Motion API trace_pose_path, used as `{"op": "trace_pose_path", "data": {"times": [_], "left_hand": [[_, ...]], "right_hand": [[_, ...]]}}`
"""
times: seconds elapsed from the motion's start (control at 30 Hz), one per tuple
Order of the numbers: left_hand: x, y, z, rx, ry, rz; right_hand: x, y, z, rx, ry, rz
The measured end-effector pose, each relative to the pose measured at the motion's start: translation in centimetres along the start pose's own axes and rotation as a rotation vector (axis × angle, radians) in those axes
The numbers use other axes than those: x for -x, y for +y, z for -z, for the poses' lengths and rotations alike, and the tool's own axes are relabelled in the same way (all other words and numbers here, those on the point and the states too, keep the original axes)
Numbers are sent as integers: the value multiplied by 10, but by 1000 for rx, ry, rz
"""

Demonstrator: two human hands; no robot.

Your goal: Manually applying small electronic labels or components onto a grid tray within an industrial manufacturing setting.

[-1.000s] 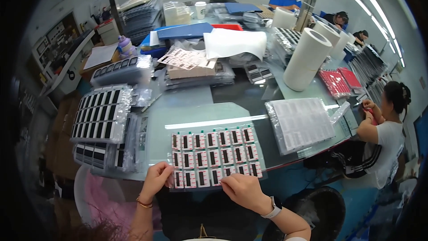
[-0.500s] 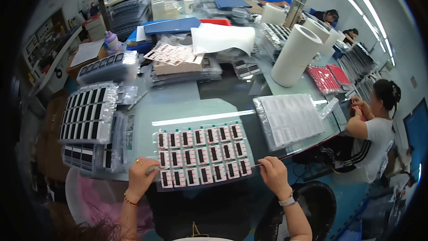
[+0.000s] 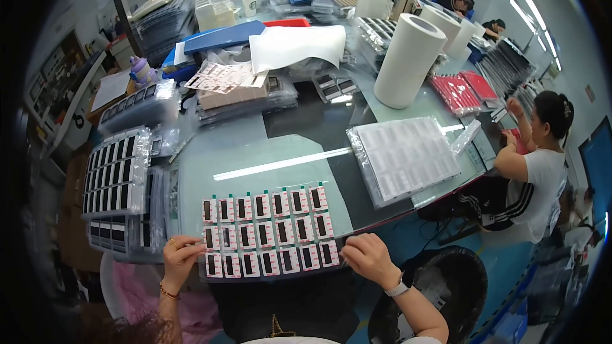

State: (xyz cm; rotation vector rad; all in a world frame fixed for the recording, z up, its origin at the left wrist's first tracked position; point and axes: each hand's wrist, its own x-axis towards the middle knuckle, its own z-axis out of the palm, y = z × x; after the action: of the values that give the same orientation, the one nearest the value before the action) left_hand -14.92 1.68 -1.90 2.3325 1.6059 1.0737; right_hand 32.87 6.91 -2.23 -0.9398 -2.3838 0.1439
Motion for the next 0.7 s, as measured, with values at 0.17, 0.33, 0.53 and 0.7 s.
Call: {"op": "trace_pose_path", "data": {"times": [0.17,0.33,0.53,0.7], "left_hand": [[13,-1,-9,65,50,176],[15,2,-8,-77,56,24],[17,2,-11,-43,45,75],[19,2,-11,-45,51,91]], "right_hand": [[-8,5,-11,53,94,-84],[-16,9,-14,70,47,-45],[-42,0,-7,192,-171,120],[-51,4,15,163,-194,66]]}}
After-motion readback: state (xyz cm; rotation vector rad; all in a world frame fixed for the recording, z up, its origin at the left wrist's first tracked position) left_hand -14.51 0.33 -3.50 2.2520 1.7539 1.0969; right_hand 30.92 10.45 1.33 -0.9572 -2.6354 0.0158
